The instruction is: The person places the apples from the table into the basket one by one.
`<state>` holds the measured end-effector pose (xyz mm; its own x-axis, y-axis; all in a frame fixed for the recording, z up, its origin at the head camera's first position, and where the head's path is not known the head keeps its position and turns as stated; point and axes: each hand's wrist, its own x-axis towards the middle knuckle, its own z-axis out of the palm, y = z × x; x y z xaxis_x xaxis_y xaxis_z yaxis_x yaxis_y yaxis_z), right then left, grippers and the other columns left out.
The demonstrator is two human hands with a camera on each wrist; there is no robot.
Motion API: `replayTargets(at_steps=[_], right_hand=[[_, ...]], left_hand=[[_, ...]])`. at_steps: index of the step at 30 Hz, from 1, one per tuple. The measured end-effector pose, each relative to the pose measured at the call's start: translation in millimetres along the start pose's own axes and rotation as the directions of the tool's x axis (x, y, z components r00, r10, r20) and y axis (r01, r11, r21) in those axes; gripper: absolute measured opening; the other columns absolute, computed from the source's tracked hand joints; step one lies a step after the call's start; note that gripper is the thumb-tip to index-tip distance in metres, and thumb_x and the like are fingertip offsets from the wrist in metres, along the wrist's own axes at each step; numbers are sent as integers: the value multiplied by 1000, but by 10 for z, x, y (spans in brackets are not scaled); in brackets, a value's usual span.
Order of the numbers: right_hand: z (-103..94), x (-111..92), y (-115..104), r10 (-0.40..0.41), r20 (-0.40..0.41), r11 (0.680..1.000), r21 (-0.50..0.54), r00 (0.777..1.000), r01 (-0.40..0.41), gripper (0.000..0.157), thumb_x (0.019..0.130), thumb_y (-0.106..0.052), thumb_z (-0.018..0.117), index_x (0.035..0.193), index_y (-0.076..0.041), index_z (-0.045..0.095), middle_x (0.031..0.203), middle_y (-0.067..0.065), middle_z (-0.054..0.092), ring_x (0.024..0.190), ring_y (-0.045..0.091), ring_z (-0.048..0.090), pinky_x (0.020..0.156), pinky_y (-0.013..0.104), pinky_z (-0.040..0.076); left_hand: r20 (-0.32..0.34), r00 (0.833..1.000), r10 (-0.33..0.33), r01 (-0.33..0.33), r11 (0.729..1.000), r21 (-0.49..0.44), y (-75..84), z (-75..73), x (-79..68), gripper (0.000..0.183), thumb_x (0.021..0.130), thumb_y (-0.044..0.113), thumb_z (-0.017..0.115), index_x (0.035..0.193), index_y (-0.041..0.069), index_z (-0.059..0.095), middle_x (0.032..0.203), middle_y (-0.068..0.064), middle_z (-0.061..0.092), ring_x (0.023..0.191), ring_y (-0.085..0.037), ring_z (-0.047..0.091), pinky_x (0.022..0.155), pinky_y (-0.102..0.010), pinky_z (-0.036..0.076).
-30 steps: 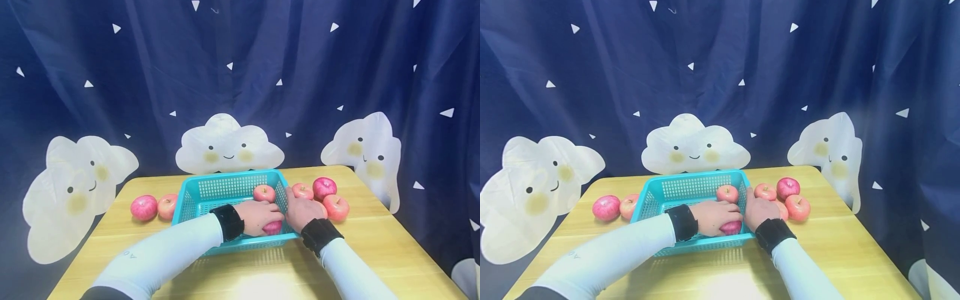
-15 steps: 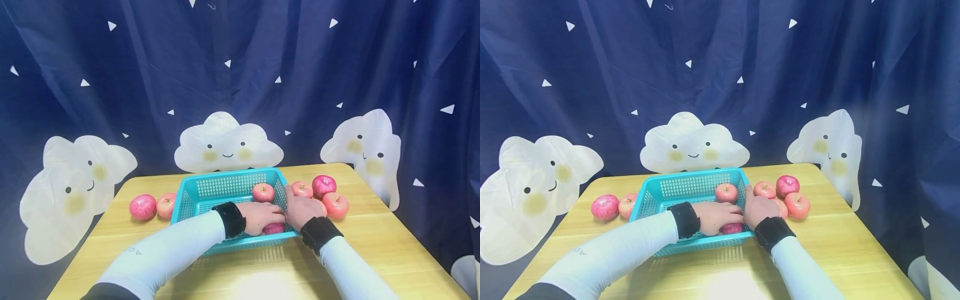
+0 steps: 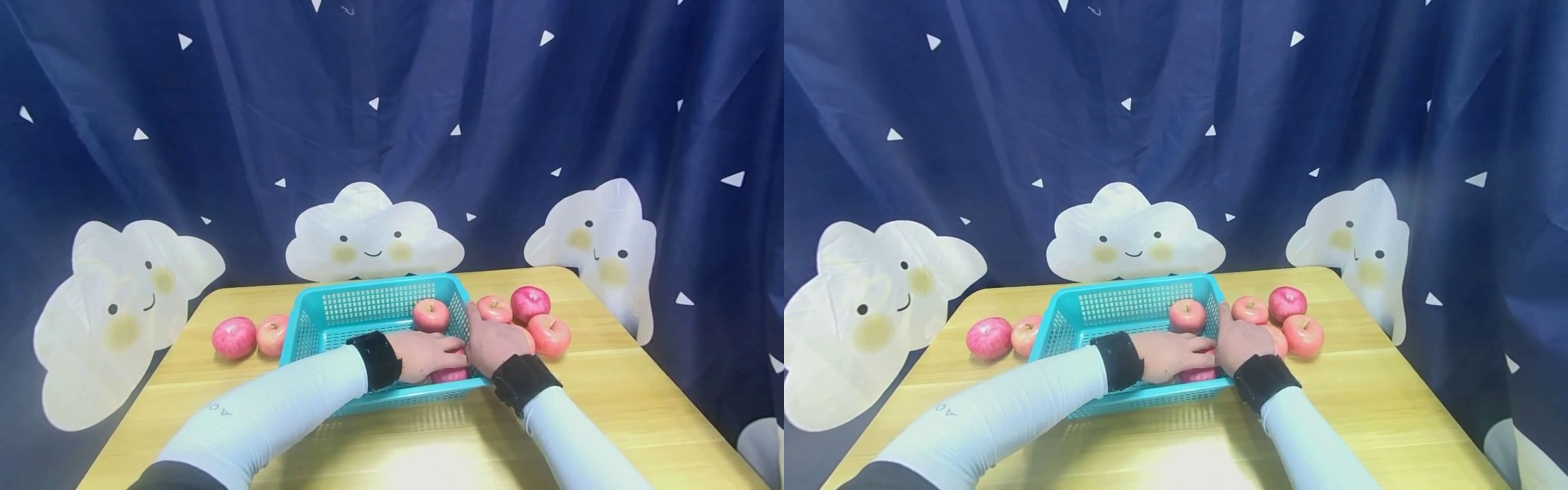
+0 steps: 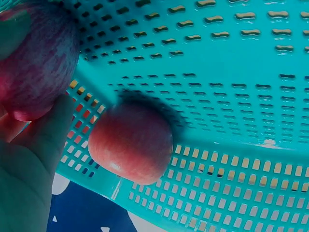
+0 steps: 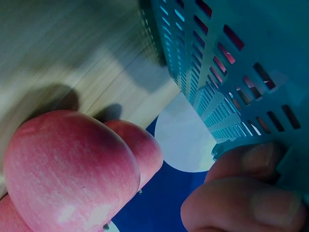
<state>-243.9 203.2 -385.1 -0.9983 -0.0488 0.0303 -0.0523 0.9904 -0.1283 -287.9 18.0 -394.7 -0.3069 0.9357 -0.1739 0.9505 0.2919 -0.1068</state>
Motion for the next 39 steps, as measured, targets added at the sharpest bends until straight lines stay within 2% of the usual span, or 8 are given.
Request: replayTargets(at_steps=[5,11,16,22,27,30,35,39], right_hand=[[-3,-5,-11,-4,9,1000,-11,1000,4,76,91,-29,67,157,-10,34,81,10,67,66,31,62,56,44,49],[-27,7,-12,0,-11,1000,-14,1000,0,75,91,-30,66,157,-12,35,95,13,72,72,34,65,58,48,49],[-23,11,-11,7,-5,1000,-9,1000,-7,75,92,-31,65,157,-12,34,94,13,72,76,35,67,58,48,49],[-6,5,3,-6,-13,1000,-3,1000,6,75,90,-27,65,156,-10,35,93,13,72,77,34,68,58,48,50],[8,-8,22,-11,-27,1000,11,1000,11,74,89,-24,65,155,-9,36,89,13,71,72,33,67,57,48,50],[18,-14,22,-11,-27,1000,15,1000,11,72,90,-24,64,155,-9,36,88,14,70,70,34,66,57,49,51],[23,-25,9,-1,-9,1000,6,1000,1,72,92,-24,62,156,-9,35,79,11,66,69,34,65,58,49,51],[23,-36,8,13,5,1000,15,1000,-13,72,93,-25,62,157,-10,33,76,11,64,71,34,64,62,50,53]], left_hand=[[-14,1000,15,-15,999,-38,-40,51,2,82,87,24,80,155,43,38,151,9,40,128,-12,48,102,-24,45],[-14,1000,26,-27,998,-63,-32,-21,-17,80,90,25,77,156,43,35,156,9,36,137,-13,42,108,-27,41],[-24,999,34,-36,998,-54,7,-78,-53,70,94,27,72,155,41,40,158,5,35,139,-14,41,109,-28,40],[-31,999,28,-29,999,-30,8,-88,-102,71,94,26,73,156,39,40,161,3,33,142,-15,39,109,-28,40],[-47,998,29,-31,999,-23,-10,-69,-143,74,92,28,75,156,38,38,156,3,38,136,-12,44,101,-23,46],[-30,1000,-9,8,1000,-30,-14,-52,-194,77,90,31,77,156,38,37,156,4,38,136,-13,45,101,-25,47],[6,997,-81,81,996,-47,-31,-67,-316,76,91,34,76,156,36,37,159,2,37,141,-17,43,107,-31,43],[3,994,-110,110,991,-82,-57,-103,-435,75,92,34,75,157,33,37,160,1,37,142,-17,42,110,-32,40]])
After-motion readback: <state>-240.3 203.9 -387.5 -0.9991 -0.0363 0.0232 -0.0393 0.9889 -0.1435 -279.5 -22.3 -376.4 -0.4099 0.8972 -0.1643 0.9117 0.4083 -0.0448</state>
